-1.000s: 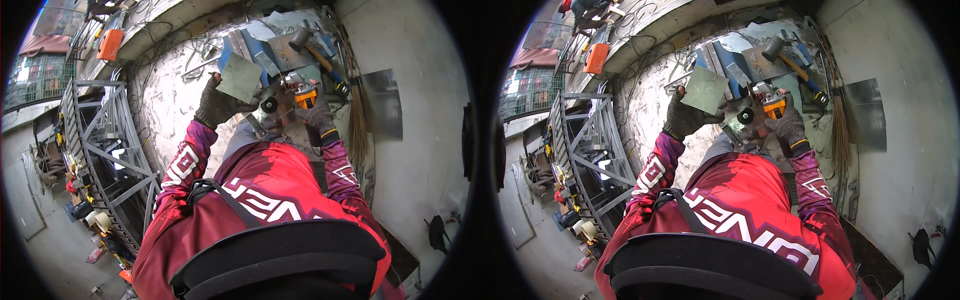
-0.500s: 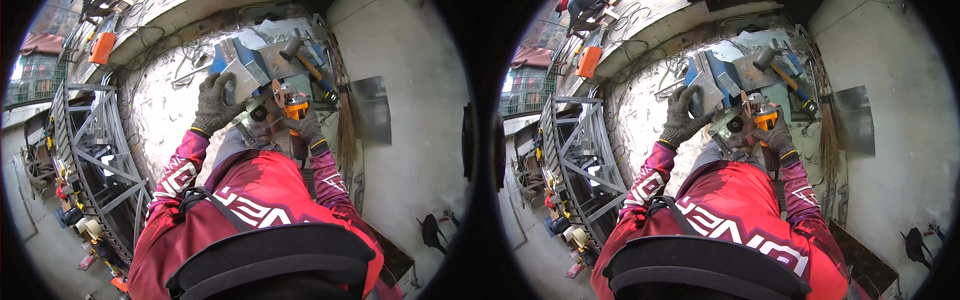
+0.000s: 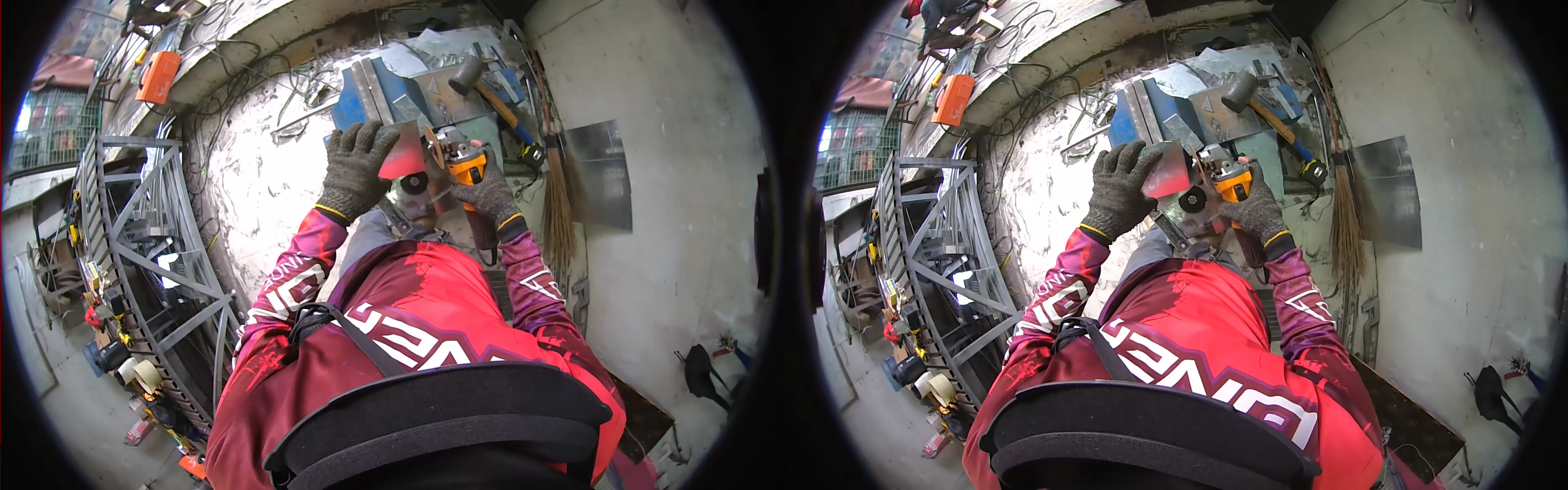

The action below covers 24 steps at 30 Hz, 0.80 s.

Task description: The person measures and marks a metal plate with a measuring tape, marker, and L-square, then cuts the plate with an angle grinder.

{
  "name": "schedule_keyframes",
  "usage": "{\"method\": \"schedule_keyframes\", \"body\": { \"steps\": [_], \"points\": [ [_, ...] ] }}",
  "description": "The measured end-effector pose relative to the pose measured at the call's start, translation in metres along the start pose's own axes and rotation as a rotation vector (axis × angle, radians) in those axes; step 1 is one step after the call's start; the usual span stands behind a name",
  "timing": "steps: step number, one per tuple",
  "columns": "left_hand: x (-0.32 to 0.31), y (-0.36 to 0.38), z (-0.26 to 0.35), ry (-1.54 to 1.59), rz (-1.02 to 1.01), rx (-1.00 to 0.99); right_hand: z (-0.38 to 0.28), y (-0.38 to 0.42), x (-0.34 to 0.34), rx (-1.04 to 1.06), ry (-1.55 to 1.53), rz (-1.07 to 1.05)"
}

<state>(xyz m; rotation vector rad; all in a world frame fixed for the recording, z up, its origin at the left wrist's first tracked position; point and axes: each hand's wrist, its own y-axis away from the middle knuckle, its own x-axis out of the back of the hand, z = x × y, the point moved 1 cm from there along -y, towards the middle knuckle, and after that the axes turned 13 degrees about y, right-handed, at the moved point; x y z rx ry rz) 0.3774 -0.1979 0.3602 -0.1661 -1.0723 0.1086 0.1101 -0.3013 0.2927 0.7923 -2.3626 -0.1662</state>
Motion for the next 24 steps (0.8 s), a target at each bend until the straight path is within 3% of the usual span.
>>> {"method": "schedule_keyframes", "body": {
  "steps": [3, 5, 8, 12, 15, 18, 20, 24],
  "points": [
    [-0.002, -0.001, -0.004, 0.000, 0.010, 0.009, 0.011, -0.004, -0.006, 0.007, -0.030, -0.013],
    [-0.006, -0.004, -0.010, 0.017, 0.028, 0.019, 0.014, -0.003, -0.007, 0.118, 0.023, 0.028],
    [-0.015, -0.017, -0.024, 0.005, 0.040, 0.285, 0.015, 0.004, -0.003, 0.007, -0.069, -0.039],
    [-0.027, -0.035, -0.036, -0.011, 0.020, 0.436, 0.021, 0.012, -0.002, -0.074, -0.301, -0.033],
    [-0.041, -0.041, -0.045, 0.022, -0.188, 0.601, 0.010, 0.022, 0.005, -0.149, -0.381, 0.009],
    [-0.053, -0.044, -0.059, 0.159, -0.186, 0.684, 0.017, 0.025, 0.005, -0.151, -0.398, 0.071],
    [-0.057, -0.045, -0.073, 0.431, -0.075, 0.879, 0.019, 0.029, 0.006, -0.149, -0.395, 0.095],
    [-0.063, -0.038, -0.085, 0.522, -0.005, 0.878, 0.025, 0.032, 0.008, -0.154, -0.412, 0.111]
  ]
}}
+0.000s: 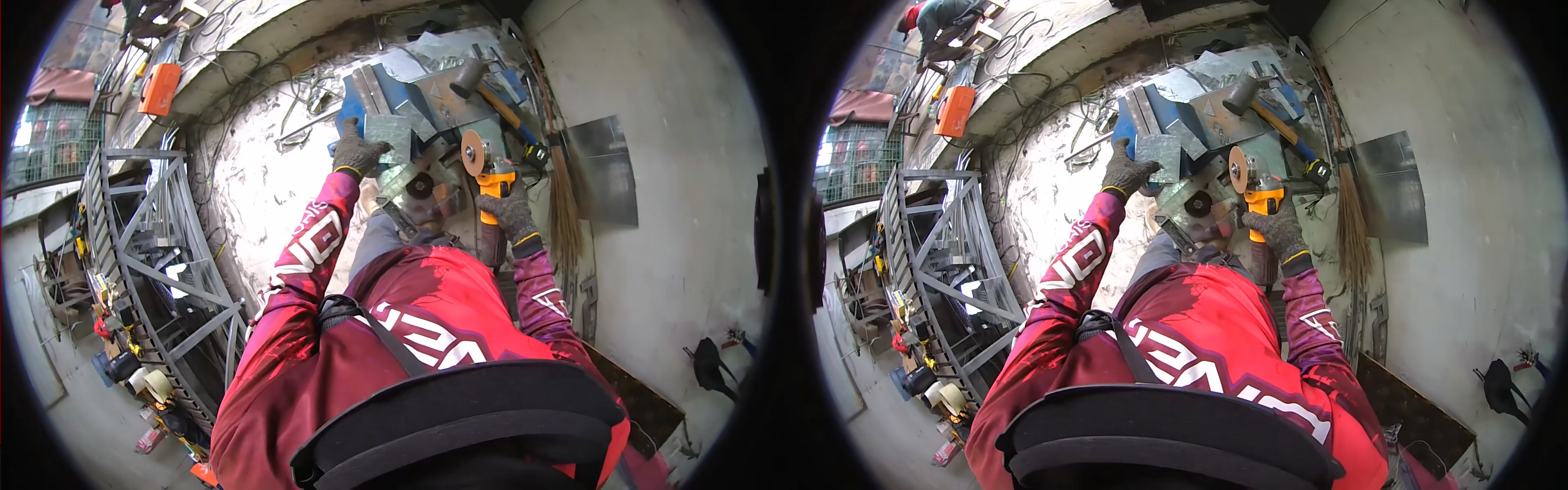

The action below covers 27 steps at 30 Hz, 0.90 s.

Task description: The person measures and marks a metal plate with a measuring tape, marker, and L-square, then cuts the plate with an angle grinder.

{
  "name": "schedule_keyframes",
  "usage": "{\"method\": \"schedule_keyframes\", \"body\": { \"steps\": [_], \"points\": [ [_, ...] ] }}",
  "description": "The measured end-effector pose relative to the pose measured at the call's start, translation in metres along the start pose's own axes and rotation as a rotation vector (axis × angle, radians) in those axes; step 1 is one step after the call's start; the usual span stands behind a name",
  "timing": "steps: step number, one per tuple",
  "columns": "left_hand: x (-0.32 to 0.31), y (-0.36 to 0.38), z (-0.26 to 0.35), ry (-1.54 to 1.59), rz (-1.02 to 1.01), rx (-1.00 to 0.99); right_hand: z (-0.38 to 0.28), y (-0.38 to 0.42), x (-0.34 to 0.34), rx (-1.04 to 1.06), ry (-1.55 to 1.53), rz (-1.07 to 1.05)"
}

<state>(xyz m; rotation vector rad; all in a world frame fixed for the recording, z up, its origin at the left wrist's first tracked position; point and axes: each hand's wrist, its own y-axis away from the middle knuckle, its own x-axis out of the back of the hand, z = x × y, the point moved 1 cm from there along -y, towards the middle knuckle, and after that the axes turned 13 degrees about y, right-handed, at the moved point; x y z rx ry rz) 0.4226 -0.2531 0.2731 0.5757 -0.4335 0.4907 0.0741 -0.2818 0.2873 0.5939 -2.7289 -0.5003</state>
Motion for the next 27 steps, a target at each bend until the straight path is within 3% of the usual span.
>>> {"method": "schedule_keyframes", "body": {
  "steps": [3, 6, 9, 11, 14, 15, 17, 19, 21, 23, 25, 27],
  "points": [
    [0.002, 0.009, 0.005, 0.112, -0.022, 0.031, 0.013, -0.004, 0.004, -0.015, -0.010, 0.024],
    [-0.001, 0.008, 0.003, -0.018, -0.033, 0.047, 0.021, -0.010, 0.006, 0.106, -0.170, 0.022],
    [0.000, 0.013, -0.001, -0.109, -0.016, 0.045, 0.020, -0.018, 0.022, 0.010, -0.290, -0.088],
    [-0.001, 0.016, 0.002, -0.119, -0.019, 0.016, 0.023, -0.022, 0.029, 0.079, -0.340, -0.085],
    [-0.002, 0.030, 0.008, -0.398, 0.253, -0.333, 0.041, -0.029, 0.045, 0.002, -0.469, -0.202],
    [-0.004, 0.038, 0.014, -0.398, 0.250, -0.336, 0.040, -0.027, 0.046, 0.002, -0.470, -0.198],
    [-0.017, 0.059, 0.034, -0.327, 0.128, -0.690, 0.037, -0.024, 0.048, 0.003, -0.558, -0.135],
    [-0.045, 0.083, 0.053, -0.195, -0.453, -0.527, 0.021, -0.023, 0.050, -0.030, -0.607, -0.117],
    [-0.079, 0.111, 0.064, -0.044, -0.806, -0.309, 0.015, -0.031, 0.055, 0.069, -0.622, -0.179],
    [-0.133, 0.125, 0.047, 0.134, -1.001, -0.240, 0.019, -0.039, 0.059, 0.023, -0.676, -0.195],
    [-0.150, 0.148, 0.071, 0.407, -1.110, -0.135, -0.003, -0.031, 0.055, 0.050, -0.701, -0.126],
    [-0.165, 0.157, 0.081, 0.579, -1.126, -0.213, -0.020, -0.020, 0.059, 0.059, -0.711, -0.099]
  ]
}}
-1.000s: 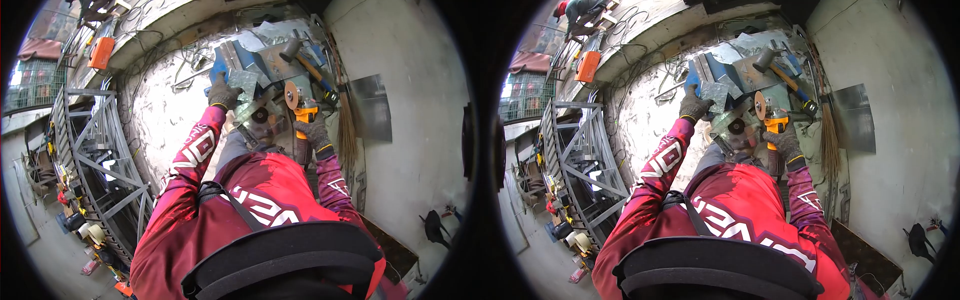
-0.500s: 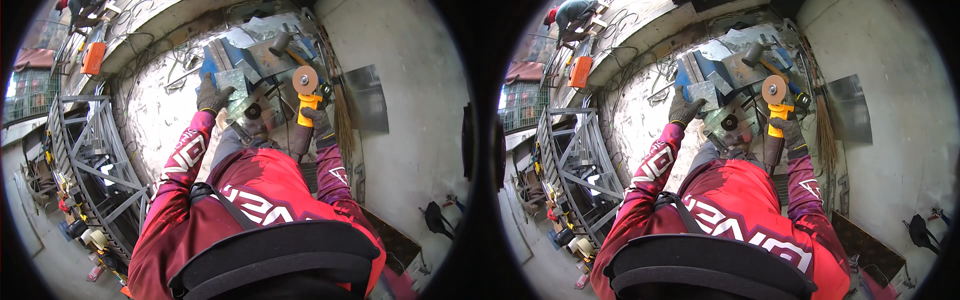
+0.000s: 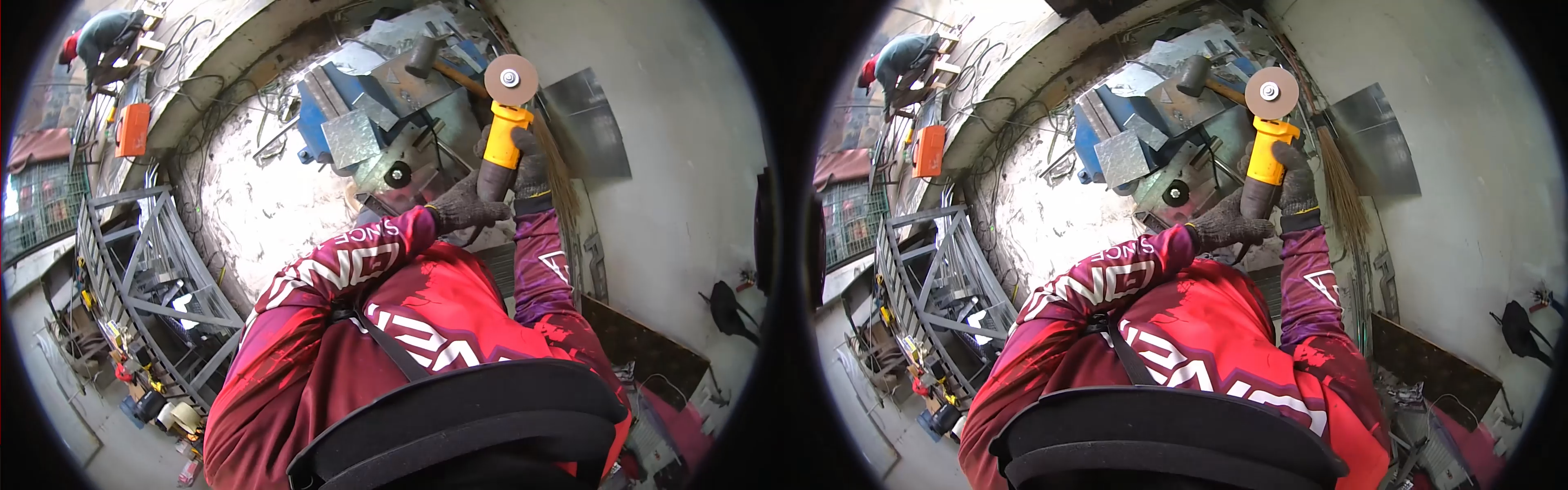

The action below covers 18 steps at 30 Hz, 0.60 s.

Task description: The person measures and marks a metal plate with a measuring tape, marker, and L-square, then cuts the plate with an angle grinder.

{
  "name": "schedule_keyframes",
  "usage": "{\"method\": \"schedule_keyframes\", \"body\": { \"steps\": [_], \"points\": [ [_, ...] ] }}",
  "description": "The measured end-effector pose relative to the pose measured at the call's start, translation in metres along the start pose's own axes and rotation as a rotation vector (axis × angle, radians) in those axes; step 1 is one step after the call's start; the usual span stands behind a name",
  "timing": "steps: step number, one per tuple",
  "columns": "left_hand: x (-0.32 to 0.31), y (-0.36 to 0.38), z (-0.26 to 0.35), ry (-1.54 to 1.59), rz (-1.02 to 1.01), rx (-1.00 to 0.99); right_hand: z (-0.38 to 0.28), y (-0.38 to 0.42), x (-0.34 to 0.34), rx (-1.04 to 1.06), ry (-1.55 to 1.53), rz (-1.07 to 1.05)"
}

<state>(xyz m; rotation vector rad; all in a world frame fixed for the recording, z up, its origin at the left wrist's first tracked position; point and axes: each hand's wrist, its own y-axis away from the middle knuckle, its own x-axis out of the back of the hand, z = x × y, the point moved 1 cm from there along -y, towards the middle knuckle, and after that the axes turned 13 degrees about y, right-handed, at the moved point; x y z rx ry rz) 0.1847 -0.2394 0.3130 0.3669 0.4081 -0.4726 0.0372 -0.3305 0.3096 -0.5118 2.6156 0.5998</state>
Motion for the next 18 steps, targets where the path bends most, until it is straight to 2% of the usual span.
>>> {"method": "schedule_keyframes", "body": {
  "steps": [2, 3, 7, 13, 14, 15, 16, 17, 18],
  "points": [
    [-0.006, -0.004, -0.005, 0.151, 0.044, 0.241, -0.016, 0.012, -0.012, 0.071, -0.329, -0.072],
    [-0.012, -0.002, 0.002, 0.241, 0.046, 0.192, -0.012, 0.013, 0.000, 0.067, -0.328, -0.085],
    [-0.022, -0.002, 0.001, 0.207, 0.040, 0.215, 0.004, 0.019, 0.030, 0.047, -0.213, -0.061],
    [-0.024, 0.003, -0.003, 0.196, 0.090, 0.280, 0.002, 0.032, 0.009, 0.067, -0.278, -0.086],
    [-0.023, 0.002, -0.010, 0.186, 0.089, 0.277, -0.001, 0.031, 0.004, 0.042, -0.272, -0.077],
    [-0.018, 0.001, -0.019, 0.057, 0.137, 0.148, -0.006, 0.028, -0.004, 0.014, -0.269, -0.163],
    [-0.015, -0.001, -0.028, -0.071, 0.180, 0.018, 0.001, 0.021, 0.000, 0.024, -0.272, -0.162],
    [-0.017, 0.001, -0.026, -0.229, 0.274, 0.008, 0.015, 0.014, 0.007, -0.014, 0.033, 0.003],
    [-0.014, 0.000, -0.038, -0.229, 0.266, 0.014, 0.020, 0.013, 0.010, -0.058, 0.338, 0.175]
  ]
}}
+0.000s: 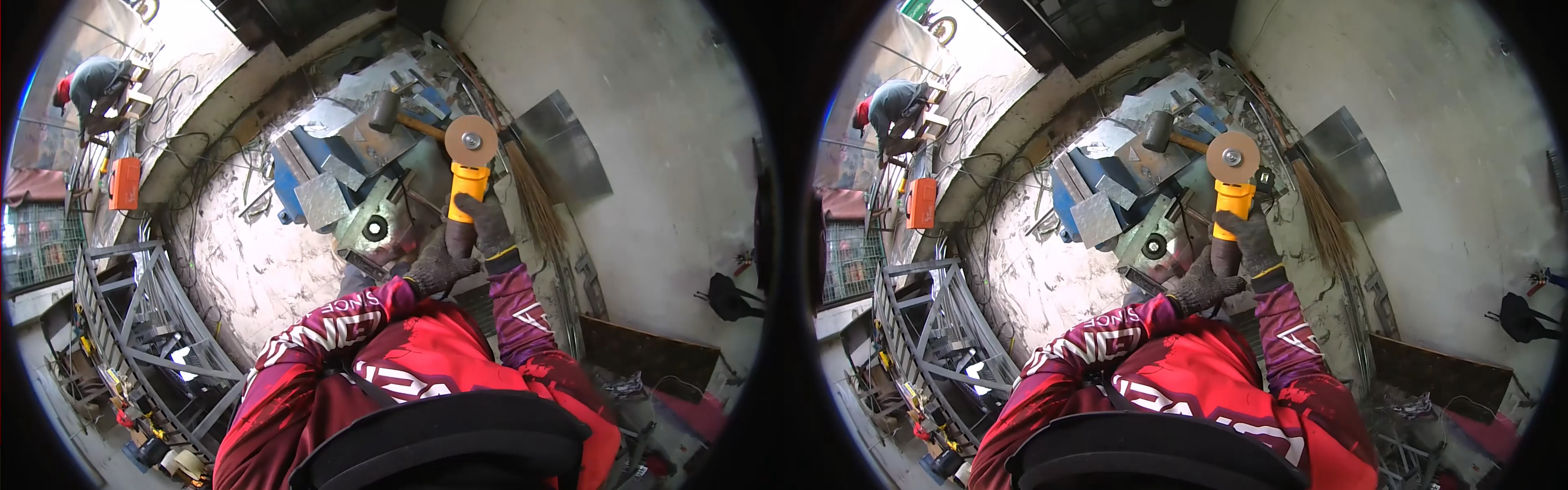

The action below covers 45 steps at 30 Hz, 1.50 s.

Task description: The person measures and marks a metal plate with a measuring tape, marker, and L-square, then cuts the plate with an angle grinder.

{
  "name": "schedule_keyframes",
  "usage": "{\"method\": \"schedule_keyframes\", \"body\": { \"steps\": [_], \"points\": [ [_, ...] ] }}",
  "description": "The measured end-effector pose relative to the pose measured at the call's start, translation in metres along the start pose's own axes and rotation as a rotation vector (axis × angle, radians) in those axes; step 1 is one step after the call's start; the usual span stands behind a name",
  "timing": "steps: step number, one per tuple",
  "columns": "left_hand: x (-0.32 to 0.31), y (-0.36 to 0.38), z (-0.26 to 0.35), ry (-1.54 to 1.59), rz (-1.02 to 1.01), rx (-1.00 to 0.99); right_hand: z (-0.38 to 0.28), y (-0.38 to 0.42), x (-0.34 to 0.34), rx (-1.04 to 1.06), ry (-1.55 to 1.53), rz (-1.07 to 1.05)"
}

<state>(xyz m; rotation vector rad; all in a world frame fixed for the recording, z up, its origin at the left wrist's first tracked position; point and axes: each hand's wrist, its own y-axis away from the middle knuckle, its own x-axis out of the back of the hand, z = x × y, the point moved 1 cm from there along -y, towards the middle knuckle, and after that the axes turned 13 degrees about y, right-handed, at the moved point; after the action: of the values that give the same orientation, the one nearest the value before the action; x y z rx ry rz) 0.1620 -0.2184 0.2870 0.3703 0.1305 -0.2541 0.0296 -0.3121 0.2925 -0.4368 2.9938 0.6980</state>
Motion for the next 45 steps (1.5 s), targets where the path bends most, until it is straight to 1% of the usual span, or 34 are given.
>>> {"method": "schedule_keyframes", "body": {
  "steps": [1, 2, 3, 4, 5, 6, 7, 8, 9, 10, 11, 12, 14, 16, 17, 18, 20, 21, 23, 24, 25, 26, 27, 28, 29, 30, 32, 34, 36, 37, 39, 42, 44, 45],
  "points": [
    [0.002, -0.003, -0.013, 0.075, -0.026, 0.004, 0.006, -0.003, -0.004, 0.038, 0.062, 0.115],
    [0.004, -0.005, -0.022, 0.151, -0.047, 0.006, 0.002, -0.001, -0.007, 0.088, 0.059, 0.108],
    [0.018, -0.004, -0.004, 0.114, -0.211, -0.007, 0.007, -0.007, -0.002, 0.143, 0.081, 0.089],
    [0.032, -0.008, -0.009, 0.249, -0.331, 0.111, 0.015, -0.013, 0.002, 0.183, 0.099, 0.067],
    [0.048, -0.003, 0.035, -0.408, -0.223, 0.087, 0.024, -0.017, 0.007, 0.144, 0.120, 0.036],
    [0.067, -0.004, 0.038, -0.571, -0.082, -0.054, 0.032, -0.025, 0.017, 0.100, 0.140, 0.002],
    [0.089, -0.004, 0.056, -0.415, 0.019, -0.271, 0.047, -0.034, 0.033, -0.001, 0.214, -0.056],
    [0.125, -0.014, 0.028, -0.416, 0.227, -0.233, 0.065, -0.049, 0.049, 0.112, 0.432, -0.065],
    [0.145, -0.007, 0.051, -0.246, 0.417, -0.213, 0.058, -0.040, 0.046, 0.040, 0.440, -0.015],
    [0.165, 0.001, 0.079, -0.704, 0.611, -0.345, 0.041, -0.036, 0.043, -0.019, 0.453, 0.035],
    [0.196, 0.000, 0.072, -0.858, 0.711, -0.307, 0.049, -0.040, 0.047, -0.031, 0.455, 0.027],
    [0.211, 0.005, 0.074, -0.866, 0.777, -0.146, 0.065, -0.047, 0.055, -0.073, 0.516, 0.002],
    [0.249, 0.004, 0.039, -1.027, 0.780, -0.086, 0.101, -0.066, 0.067, -0.123, 0.572, -0.052],
    [0.250, 0.000, 0.020, -1.072, 0.753, 0.026, 0.144, -0.085, 0.080, -0.198, 0.709, -0.050],
    [0.252, -0.002, 0.003, -1.088, 0.685, 0.073, 0.168, -0.096, 0.086, -0.176, 0.632, -0.059],
    [0.252, -0.006, -0.010, -1.143, 0.655, 0.179, 0.157, -0.092, 0.079, -0.190, 0.633, -0.070],
    [0.254, -0.007, -0.028, -1.183, 0.684, 0.137, 0.127, -0.094, 0.066, -0.324, 0.684, -0.139],
    [0.262, -0.007, -0.041, -1.181, 0.680, 0.145, 0.123, -0.097, 0.063, -0.321, 0.776, -0.127],
    [0.277, -0.009, -0.059, -1.369, 0.574, 0.093, 0.128, -0.103, 0.060, -0.332, 0.731, -0.100],
    [0.275, -0.009, -0.059, -1.366, 0.574, 0.095, 0.138, -0.109, 0.061, -0.334, 0.681, -0.065],
    [0.270, -0.006, -0.054, -1.283, 0.615, 0.062, 0.167, -0.124, 0.073, -0.343, 0.729, -0.055],
    [0.266, -0.006, -0.045, -1.200, 0.658, 0.019, 0.159, -0.128, 0.073, -0.334, 0.732, -0.047],
    [0.251, -0.004, -0.030, -1.161, 0.711, 0.092, 0.150, -0.127, 0.068, -0.343, 0.787, -0.052],
    [0.247, -0.003, -0.025, -1.163, 0.715, 0.085, 0.140, -0.127, 0.062, -0.355, 0.841, -0.062],
    [0.246, -0.002, -0.024, -1.186, 0.716, 0.101, 0.153, -0.135, 0.067, -0.403, 0.777, -0.087],
    [0.247, -0.002, -0.024, -1.208, 0.717, 0.117, 0.160, -0.140, 0.068, -0.397, 0.773, -0.087],
    [0.246, -0.002, -0.022, -1.214, 0.724, 0.099, 0.171, -0.149, 0.073, -0.440, 0.833, -0.069],
    [0.244, -0.001, -0.020, -1.202, 0.717, 0.143, 0.183, -0.157, 0.074, -0.461, 0.847, -0.029],
    [0.243, -0.001, -0.018, -1.191, 0.716, 0.154, 0.180, -0.157, 0.064, -0.510, 0.873, 0.049],
    [0.242, 0.000, -0.017, -1.176, 0.711, 0.157, 0.179, -0.152, 0.064, -0.516, 0.870, 0.042],
    [0.242, 0.000, -0.016, -1.178, 0.711, 0.165, 0.125, -0.132, 0.049, -0.505, 0.717, 0.015],
    [0.242, -0.001, -0.017, -1.179, 0.714, 0.160, 0.178, -0.158, 0.068, -0.551, 0.822, 0.047],
    [0.242, 0.001, -0.018, -1.183, 0.712, 0.159, 0.177, -0.160, 0.070, -0.591, 0.834, 0.011],
    [0.241, 0.001, -0.017, -1.171, 0.710, 0.154, 0.188, -0.165, 0.077, -0.627, 0.846, -0.023]
  ]
}}
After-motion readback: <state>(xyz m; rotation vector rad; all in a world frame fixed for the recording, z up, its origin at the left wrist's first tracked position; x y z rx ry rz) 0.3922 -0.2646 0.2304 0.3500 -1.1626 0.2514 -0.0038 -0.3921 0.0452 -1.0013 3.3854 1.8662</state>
